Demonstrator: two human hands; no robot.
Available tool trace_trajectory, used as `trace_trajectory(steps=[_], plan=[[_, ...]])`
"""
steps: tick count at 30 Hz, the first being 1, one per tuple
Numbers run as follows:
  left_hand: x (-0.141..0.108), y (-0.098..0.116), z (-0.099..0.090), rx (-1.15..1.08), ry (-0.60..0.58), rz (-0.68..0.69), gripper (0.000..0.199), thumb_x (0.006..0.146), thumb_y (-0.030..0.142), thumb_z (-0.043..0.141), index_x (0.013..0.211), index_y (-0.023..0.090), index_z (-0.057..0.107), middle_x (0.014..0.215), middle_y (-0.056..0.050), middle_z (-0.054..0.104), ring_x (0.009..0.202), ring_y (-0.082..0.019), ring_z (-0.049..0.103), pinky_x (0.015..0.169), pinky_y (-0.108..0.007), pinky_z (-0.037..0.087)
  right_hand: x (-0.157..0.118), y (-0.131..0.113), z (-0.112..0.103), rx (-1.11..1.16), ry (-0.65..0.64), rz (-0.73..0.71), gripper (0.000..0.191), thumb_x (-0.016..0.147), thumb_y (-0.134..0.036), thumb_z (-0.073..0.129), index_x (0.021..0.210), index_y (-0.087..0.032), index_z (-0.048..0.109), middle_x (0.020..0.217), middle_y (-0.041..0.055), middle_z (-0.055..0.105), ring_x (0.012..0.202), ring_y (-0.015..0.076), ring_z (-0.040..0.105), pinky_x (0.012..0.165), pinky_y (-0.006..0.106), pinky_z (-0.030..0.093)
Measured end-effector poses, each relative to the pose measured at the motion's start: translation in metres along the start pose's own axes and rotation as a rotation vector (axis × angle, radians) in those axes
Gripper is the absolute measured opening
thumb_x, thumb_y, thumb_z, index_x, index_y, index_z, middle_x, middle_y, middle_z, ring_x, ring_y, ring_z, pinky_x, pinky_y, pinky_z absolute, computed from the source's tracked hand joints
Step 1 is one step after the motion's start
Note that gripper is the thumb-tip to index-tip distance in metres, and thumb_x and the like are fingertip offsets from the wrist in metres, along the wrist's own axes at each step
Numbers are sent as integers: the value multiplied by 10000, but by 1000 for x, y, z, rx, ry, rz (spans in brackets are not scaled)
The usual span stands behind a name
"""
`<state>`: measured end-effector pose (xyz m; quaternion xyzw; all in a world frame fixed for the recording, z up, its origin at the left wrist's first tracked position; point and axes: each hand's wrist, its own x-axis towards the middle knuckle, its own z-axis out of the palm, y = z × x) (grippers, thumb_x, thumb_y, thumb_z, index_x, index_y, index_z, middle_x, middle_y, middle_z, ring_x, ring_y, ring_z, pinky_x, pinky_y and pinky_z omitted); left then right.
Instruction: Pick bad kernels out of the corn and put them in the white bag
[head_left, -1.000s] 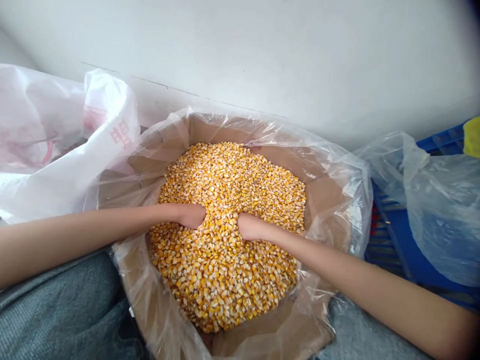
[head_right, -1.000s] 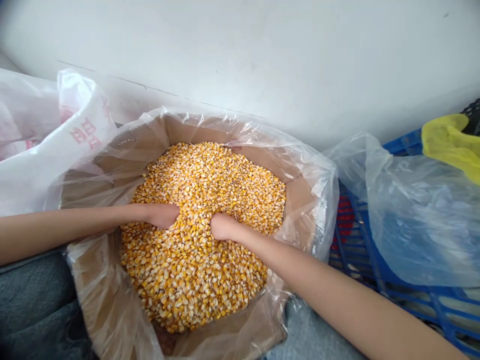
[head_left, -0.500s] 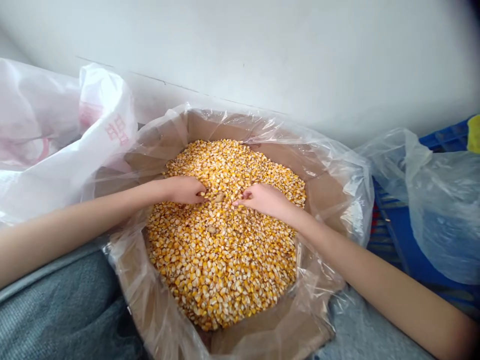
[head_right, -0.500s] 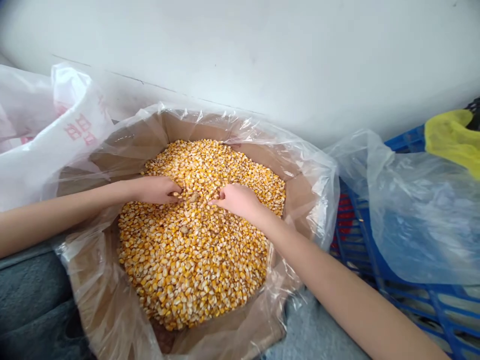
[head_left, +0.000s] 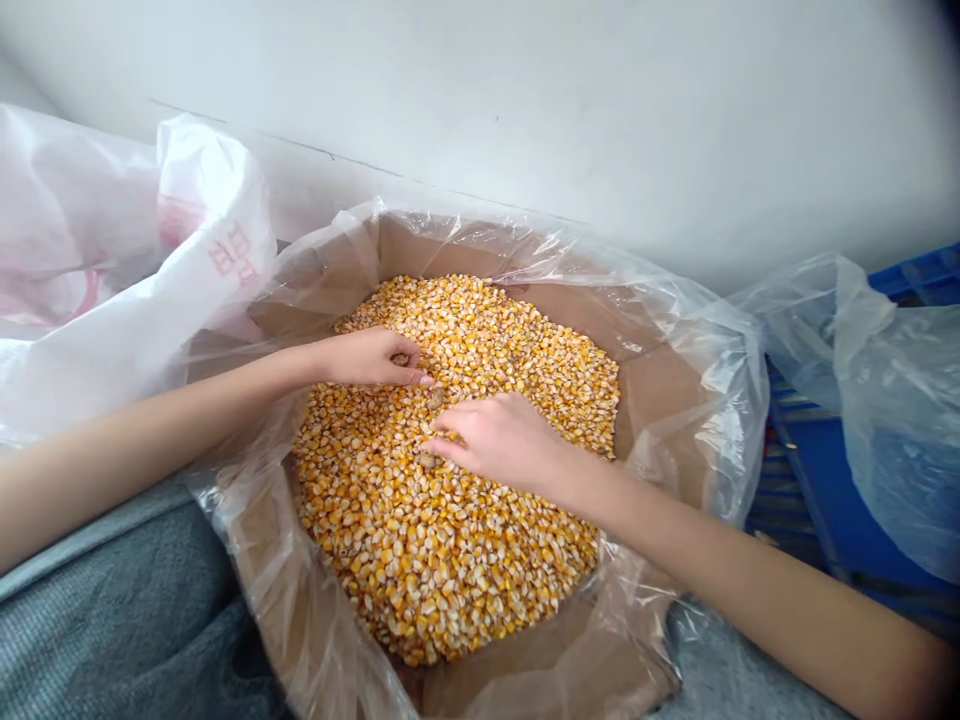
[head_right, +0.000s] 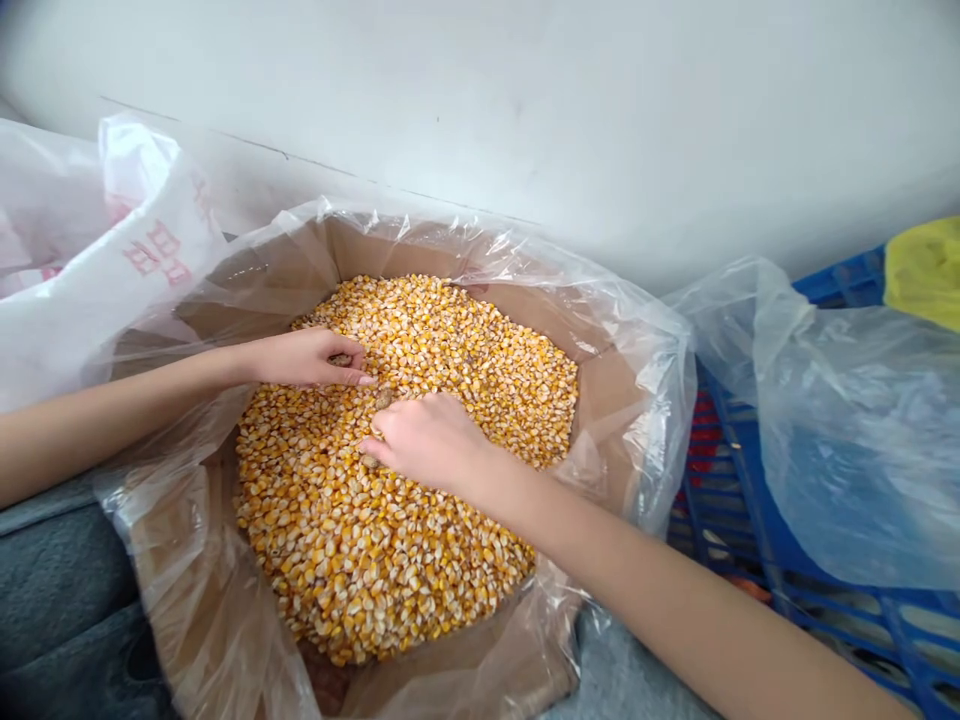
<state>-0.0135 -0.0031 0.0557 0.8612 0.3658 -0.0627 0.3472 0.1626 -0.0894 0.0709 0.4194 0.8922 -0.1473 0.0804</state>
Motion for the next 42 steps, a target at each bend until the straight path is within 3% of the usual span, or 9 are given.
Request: trace_trajectory(steps=[4, 8, 17, 23, 27, 31, 35, 39, 42], plan=[[1, 2, 3, 34, 115, 34, 378, 778, 455, 328, 755, 147, 546, 535, 40, 484, 487, -66, 412, 509, -173, 298, 2, -17, 14, -27, -87, -131, 311, 804, -359, 372, 815, -144, 597, 774, 90, 635, 656, 171, 577, 543, 243, 370], [0, 7, 9, 92, 141, 119, 367, 820, 394, 267, 850, 157, 545, 690, 5, 564, 602, -86, 483, 581, -175, 331, 6, -11, 20, 112, -107, -49, 235, 777, -303, 427, 801, -158, 611, 761, 77, 633, 663, 160, 566, 554, 240, 367], [1, 10, 27, 358, -12, 181, 384, 787, 449, 337, 1079, 227, 451, 755, -26, 609, 573, -117, 525, 519, -188, 325, 6, 39, 4, 1765, -176, 152, 220, 747, -358, 439, 668, -153, 449, 440, -93, 280, 319, 20, 184, 325, 162, 159], [4, 9, 32, 240, -4, 198, 336, 783, 425, 360, 1009, 204, 472, 680, -4, 575, 530, -101, 498, 506, -190, 334, 6, 36, 3, 2151, -239, 73, 178, 780, -255, 307, 651, -160, 387, 467, -71, 303, 322, 27, 222, 303, 142, 153], [5, 8, 29, -210, 5, 136, 305, 765, 438, 391, 857, 166, 492, 632, 21, 517, 488, -61, 452, 472, -170, 340, 6, 34, 5, 2183, -242, 68, 244, 797, -294, 274, 616, -159, 367, 491, -53, 354, 332, 29, 274, 295, 137, 138], [6, 5, 26, -850, -65, -41, 301, 785, 439, 343, 705, 158, 414, 447, 67, 323, 310, -31, 284, 303, -154, 212, 8, 33, 9, 2094, -304, 96, 296, 803, -352, 293, 611, -150, 391, 518, -40, 416, 337, 27, 304, 294, 137, 150], [8, 1, 20, -1345, -143, -59, 288, 808, 359, 290, 590, 173, 318, 422, 75, 246, 265, -27, 192, 245, -139, 151, 10, 30, 15, 1948, -317, 156, 336, 770, -421, 367, 587, -144, 421, 502, -41, 425, 330, 19, 283, 295, 141, 138], [7, 0, 17, -1554, -140, -58, 298, 801, 399, 321, 617, 168, 359, 446, 74, 282, 254, -24, 206, 223, -127, 158, 11, 27, 23, 1513, -269, 238, 275, 678, -421, 525, 655, -148, 539, 462, -61, 424, 336, 19, 274, 325, 160, 180], [6, 1, 18, -1585, -127, -61, 303, 794, 424, 341, 655, 164, 410, 447, 73, 299, 255, -25, 237, 223, -122, 178, 8, 22, 27, 985, -218, 169, 240, 643, -380, 570, 739, -169, 636, 589, -16, 577, 474, 65, 449, 447, 189, 319]])
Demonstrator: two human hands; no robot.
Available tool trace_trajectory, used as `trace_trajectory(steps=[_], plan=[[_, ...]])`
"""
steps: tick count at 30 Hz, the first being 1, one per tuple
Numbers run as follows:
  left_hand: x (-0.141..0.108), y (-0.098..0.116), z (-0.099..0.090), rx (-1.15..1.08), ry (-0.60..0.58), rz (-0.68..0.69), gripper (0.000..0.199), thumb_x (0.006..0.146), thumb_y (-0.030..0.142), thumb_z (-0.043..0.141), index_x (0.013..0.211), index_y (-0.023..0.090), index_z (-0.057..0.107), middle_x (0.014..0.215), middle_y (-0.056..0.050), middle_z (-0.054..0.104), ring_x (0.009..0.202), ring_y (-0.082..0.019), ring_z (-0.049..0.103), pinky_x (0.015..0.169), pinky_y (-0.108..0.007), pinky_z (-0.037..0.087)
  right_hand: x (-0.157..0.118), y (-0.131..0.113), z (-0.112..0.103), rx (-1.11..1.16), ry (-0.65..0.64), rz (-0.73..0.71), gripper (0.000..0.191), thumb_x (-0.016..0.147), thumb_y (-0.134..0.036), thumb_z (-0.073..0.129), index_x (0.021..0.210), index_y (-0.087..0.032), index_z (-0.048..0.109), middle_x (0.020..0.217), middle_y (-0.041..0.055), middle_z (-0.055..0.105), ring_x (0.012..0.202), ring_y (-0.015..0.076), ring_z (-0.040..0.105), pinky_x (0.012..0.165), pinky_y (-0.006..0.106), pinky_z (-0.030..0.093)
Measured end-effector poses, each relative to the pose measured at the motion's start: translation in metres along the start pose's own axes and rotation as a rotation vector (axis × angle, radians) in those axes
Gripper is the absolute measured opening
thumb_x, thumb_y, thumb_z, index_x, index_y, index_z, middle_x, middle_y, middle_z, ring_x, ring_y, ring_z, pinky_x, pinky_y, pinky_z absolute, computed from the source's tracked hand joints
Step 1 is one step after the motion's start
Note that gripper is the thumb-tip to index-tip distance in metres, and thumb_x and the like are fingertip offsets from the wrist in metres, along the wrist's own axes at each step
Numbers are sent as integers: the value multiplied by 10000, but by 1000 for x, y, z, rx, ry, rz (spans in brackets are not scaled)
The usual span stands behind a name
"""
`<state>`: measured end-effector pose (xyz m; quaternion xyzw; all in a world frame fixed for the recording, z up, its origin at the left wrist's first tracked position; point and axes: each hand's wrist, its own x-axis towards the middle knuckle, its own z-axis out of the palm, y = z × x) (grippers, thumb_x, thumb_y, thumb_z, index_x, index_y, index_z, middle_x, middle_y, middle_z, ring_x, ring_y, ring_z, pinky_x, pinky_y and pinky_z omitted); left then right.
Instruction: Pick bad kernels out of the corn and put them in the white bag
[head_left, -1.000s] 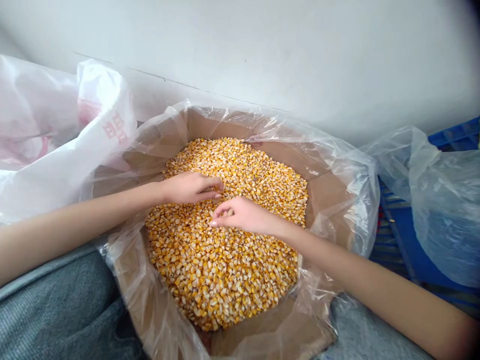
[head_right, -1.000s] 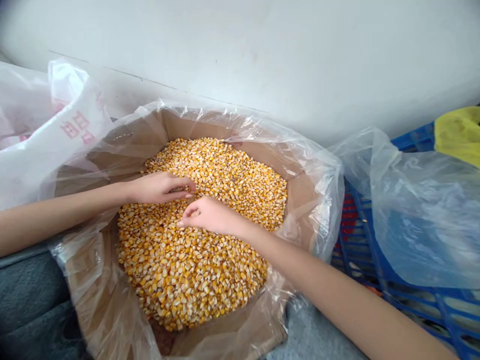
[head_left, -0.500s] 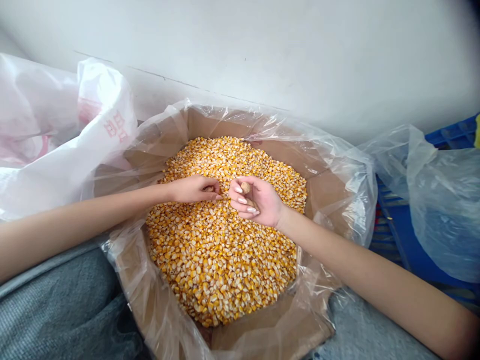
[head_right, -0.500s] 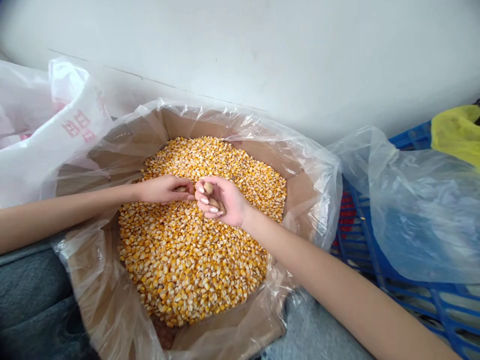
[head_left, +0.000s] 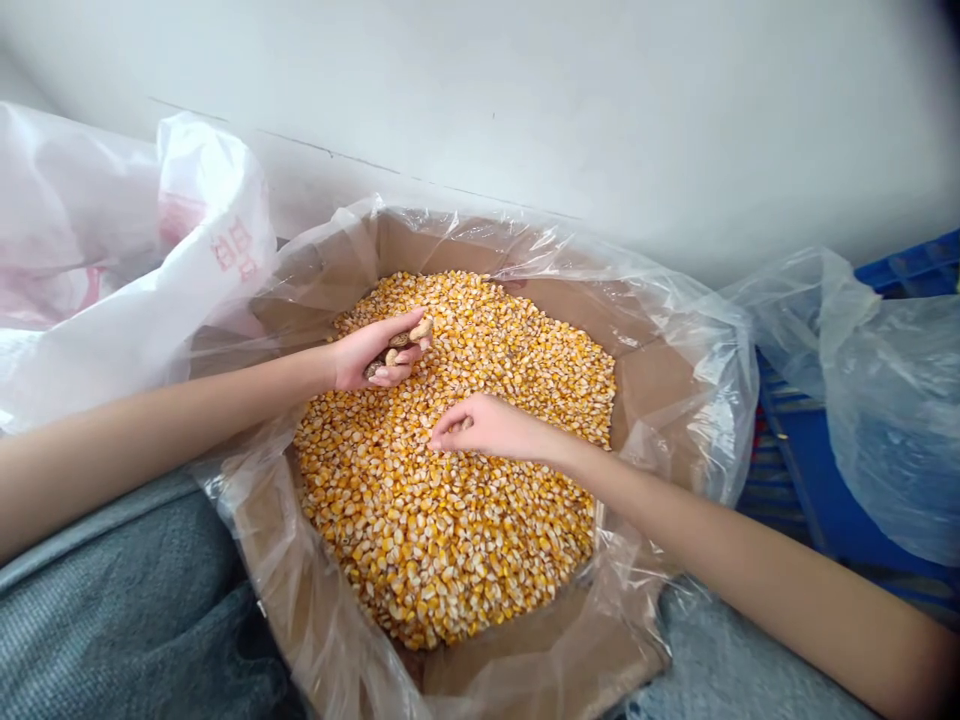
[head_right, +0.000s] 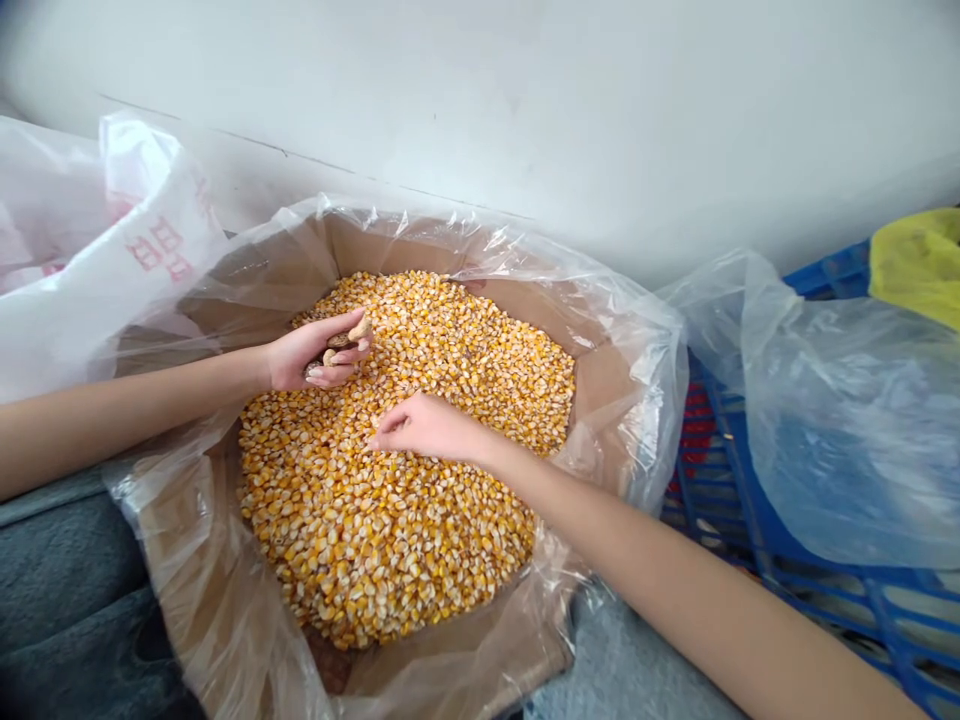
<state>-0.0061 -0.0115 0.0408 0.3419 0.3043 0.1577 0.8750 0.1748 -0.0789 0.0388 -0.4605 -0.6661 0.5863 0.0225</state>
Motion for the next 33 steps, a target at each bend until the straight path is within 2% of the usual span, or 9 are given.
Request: trace_trajectory(steps=[2, 5, 9, 13, 17, 22, 25, 29, 33], plan=[[0, -1, 1, -3, 7, 0, 285, 793, 413, 353, 683, 163, 436, 446, 71, 314, 253, -28, 250, 222, -123, 184, -1, -1, 5, -271, 51, -38, 218, 659, -340, 552, 802, -212, 657, 726, -7, 635, 621, 112, 533, 565, 216, 373], [0, -1, 2, 25, 14, -8, 265, 782, 385, 383, 682, 152, 461, 435, 66, 327, 254, -32, 272, 223, -128, 192, -2, -3, 14, -496, 113, -63, 259, 701, -323, 499, 922, -286, 627, 849, -23, 644, 742, 139, 566, 664, 235, 390], [0, 0, 2, 63, 6, -30, 231, 758, 327, 407, 688, 127, 499, 421, 57, 335, 255, -39, 294, 224, -140, 196, 0, -7, 26, -688, 124, -64, 285, 739, -344, 448, 981, -306, 595, 846, -10, 644, 769, 155, 574, 685, 252, 393], [0, 0, 2, 37, -7, -43, 180, 717, 271, 394, 676, 130, 498, 424, 47, 353, 255, -53, 312, 225, -152, 202, 3, -7, 31, -726, 134, -72, 254, 752, -345, 437, 921, -268, 610, 813, 11, 638, 742, 156, 566, 661, 254, 382], [0, 0, 2, -8, -33, -33, 187, 708, 278, 380, 602, 143, 452, 438, 36, 366, 256, -60, 320, 223, -161, 211, 5, -4, 22, -390, 121, -54, 238, 718, -368, 493, 839, -198, 607, 703, 10, 596, 597, 100, 510, 547, 207, 351], [-1, 2, 3, -47, -6, 17, 330, 775, 396, 366, 567, 144, 412, 447, 40, 363, 257, -42, 310, 223, -141, 202, 2, -3, -2, 424, -160, 20, 254, 696, -339, 512, 858, -144, 528, 504, -60, 419, 362, 29, 307, 345, 167, 199], [-2, 3, 2, -62, -12, 19, 347, 785, 413, 364, 572, 143, 411, 441, 51, 345, 251, -30, 286, 221, -124, 192, 0, -3, -8, 828, -280, -43, 159, 703, -267, 451, 807, -152, 484, 497, -72, 377, 329, 23, 281, 313, 161, 169], [-3, 4, 2, -84, -11, 33, 354, 792, 418, 353, 580, 142, 417, 441, 56, 338, 250, -21, 269, 219, -112, 181, 1, -2, -6, 1027, -424, -135, 138, 711, -258, 373, 728, -148, 456, 509, -50, 428, 320, 35, 321, 294, 162, 193], [-4, 5, 1, -68, -16, 51, 367, 777, 436, 371, 559, 141, 393, 479, 47, 383, 255, -15, 274, 216, -119, 185, 3, -1, -3, 1030, -413, -103, 241, 763, -337, 359, 648, -139, 434, 530, -40, 450, 321, 27, 340, 285, 151, 195]])
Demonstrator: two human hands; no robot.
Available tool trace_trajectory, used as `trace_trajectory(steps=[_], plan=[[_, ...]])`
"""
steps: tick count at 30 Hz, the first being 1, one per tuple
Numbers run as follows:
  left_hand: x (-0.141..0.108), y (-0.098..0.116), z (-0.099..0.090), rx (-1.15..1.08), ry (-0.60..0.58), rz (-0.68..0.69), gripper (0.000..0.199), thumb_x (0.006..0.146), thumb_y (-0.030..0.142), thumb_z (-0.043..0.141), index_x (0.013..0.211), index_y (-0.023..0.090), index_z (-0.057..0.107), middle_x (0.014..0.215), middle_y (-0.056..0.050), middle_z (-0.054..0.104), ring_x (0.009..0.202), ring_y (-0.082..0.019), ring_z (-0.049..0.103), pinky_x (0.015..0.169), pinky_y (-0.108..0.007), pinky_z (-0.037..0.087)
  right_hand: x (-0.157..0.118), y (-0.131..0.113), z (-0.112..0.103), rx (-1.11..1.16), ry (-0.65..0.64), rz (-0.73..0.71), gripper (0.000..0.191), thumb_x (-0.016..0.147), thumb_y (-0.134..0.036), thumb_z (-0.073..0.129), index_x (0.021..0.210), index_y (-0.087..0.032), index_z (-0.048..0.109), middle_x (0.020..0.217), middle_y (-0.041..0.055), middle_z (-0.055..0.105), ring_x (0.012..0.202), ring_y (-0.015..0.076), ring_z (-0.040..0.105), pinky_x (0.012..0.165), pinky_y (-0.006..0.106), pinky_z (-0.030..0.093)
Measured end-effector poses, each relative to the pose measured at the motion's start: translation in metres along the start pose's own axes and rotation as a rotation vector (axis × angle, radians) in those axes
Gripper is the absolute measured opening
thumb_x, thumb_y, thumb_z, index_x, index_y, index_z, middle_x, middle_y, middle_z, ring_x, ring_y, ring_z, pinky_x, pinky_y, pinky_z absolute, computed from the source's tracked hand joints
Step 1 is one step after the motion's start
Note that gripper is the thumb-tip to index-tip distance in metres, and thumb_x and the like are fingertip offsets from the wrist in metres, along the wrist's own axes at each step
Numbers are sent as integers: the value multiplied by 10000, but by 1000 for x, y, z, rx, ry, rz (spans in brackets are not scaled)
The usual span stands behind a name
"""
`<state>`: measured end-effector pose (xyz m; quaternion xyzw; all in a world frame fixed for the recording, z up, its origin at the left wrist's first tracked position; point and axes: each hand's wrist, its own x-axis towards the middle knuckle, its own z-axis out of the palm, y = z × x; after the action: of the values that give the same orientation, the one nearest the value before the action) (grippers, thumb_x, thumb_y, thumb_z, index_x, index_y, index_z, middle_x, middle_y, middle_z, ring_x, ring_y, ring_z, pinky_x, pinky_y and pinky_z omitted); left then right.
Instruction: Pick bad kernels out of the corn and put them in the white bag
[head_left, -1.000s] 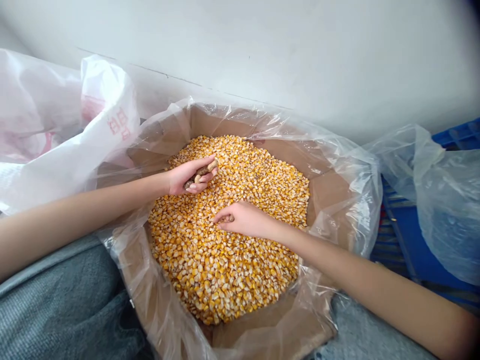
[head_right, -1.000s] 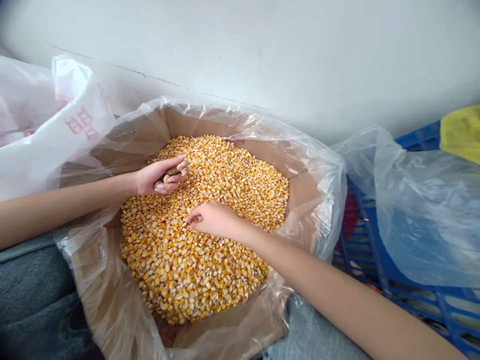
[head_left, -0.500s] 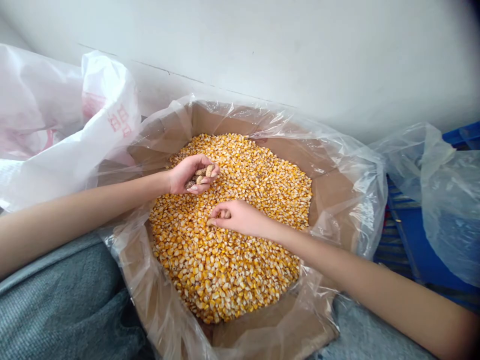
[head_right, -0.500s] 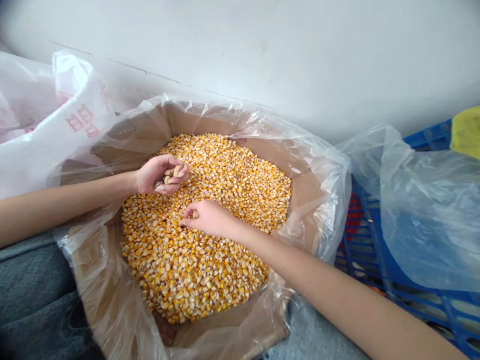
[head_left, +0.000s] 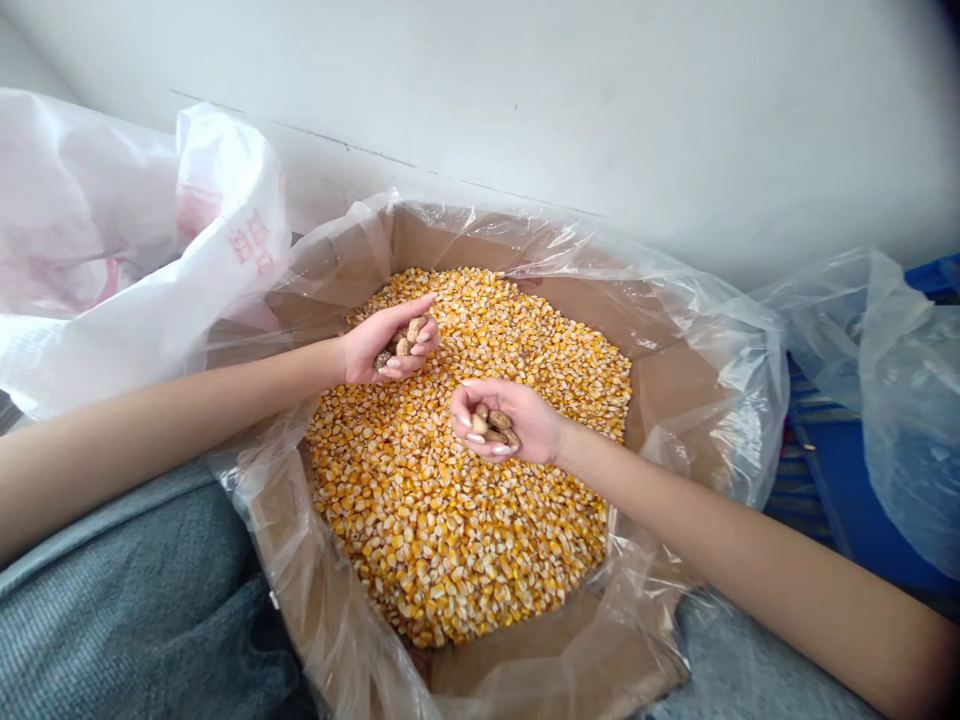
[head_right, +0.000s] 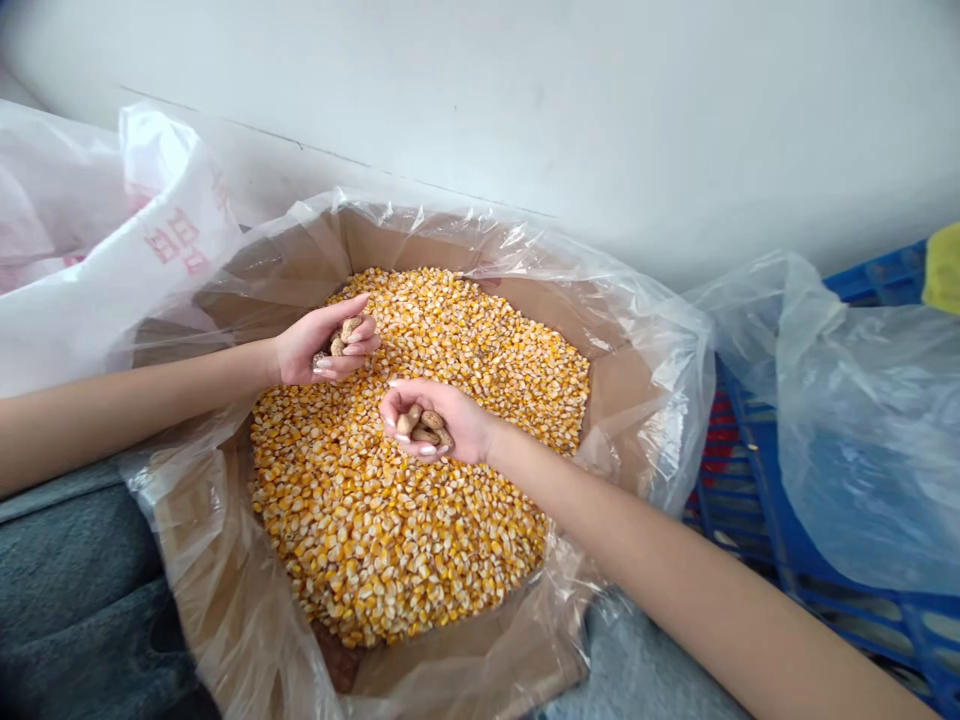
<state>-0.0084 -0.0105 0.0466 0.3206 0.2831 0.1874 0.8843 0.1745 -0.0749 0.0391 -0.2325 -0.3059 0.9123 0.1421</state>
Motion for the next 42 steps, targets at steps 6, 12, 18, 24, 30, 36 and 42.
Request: trace_trajectory(steps=[6, 12, 18, 24, 30, 36, 42], plan=[[1, 0, -2, 295, 22, -4, 284, 738, 380, 473, 586, 143, 437, 476, 47, 414, 269, -16, 295, 235, -127, 179, -1, 1, 0, -200, 129, 41, 256, 688, -324, 550, 595, -136, 404, 491, -67, 437, 299, 1, 319, 275, 135, 145], [-5, 2, 1, 804, -68, -116, 226, 692, 369, 532, 695, 146, 568, 431, 45, 413, 304, -33, 321, 295, -157, 216, -3, -7, 1, -482, 182, 190, 227, 668, -319, 554, 816, -150, 526, 512, -66, 473, 331, 10, 320, 318, 147, 206], [-4, -5, -12, 1559, -191, -302, 199, 659, 282, 502, 636, 134, 633, 507, 3, 551, 427, -68, 420, 432, -167, 305, -19, -21, -15, -1346, 230, 397, 171, 626, -218, 523, 727, -143, 638, 624, -4, 585, 516, 74, 469, 491, 197, 342], [-2, -15, -21, 1958, -148, -489, 270, 607, 262, 471, 693, 106, 674, 652, -110, 641, 446, -122, 454, 445, -218, 316, -34, -20, -36, -1587, 237, 866, 202, 578, -128, 466, 682, -122, 639, 587, 26, 583, 515, 114, 496, 491, 226, 362], [0, -24, -6, 1996, -141, -560, 317, 565, 298, 505, 732, 87, 673, 717, -152, 642, 513, -165, 506, 469, -239, 349, -12, 8, -28, -1677, 83, 988, 103, 515, -116, 489, 429, -104, 545, 380, 11, 454, 422, 128, 457, 438, 250, 357], [3, -39, -7, 1785, -145, -579, 155, 505, 220, 490, 399, 126, 551, 355, -49, 492, 331, -109, 385, 382, -223, 320, -9, 25, -31, -1591, 71, 784, 129, 560, -152, 475, 562, -89, 587, 506, 36, 533, 481, 123, 495, 454, 223, 367], [0, -46, -8, 1692, -103, -488, 151, 484, 176, 458, 337, 144, 467, 273, 14, 372, 301, -93, 337, 322, -193, 260, -12, 35, -32, -1412, 188, 590, 174, 559, -108, 500, 686, -112, 620, 634, 18, 605, 598, 112, 524, 554, 192, 400]])
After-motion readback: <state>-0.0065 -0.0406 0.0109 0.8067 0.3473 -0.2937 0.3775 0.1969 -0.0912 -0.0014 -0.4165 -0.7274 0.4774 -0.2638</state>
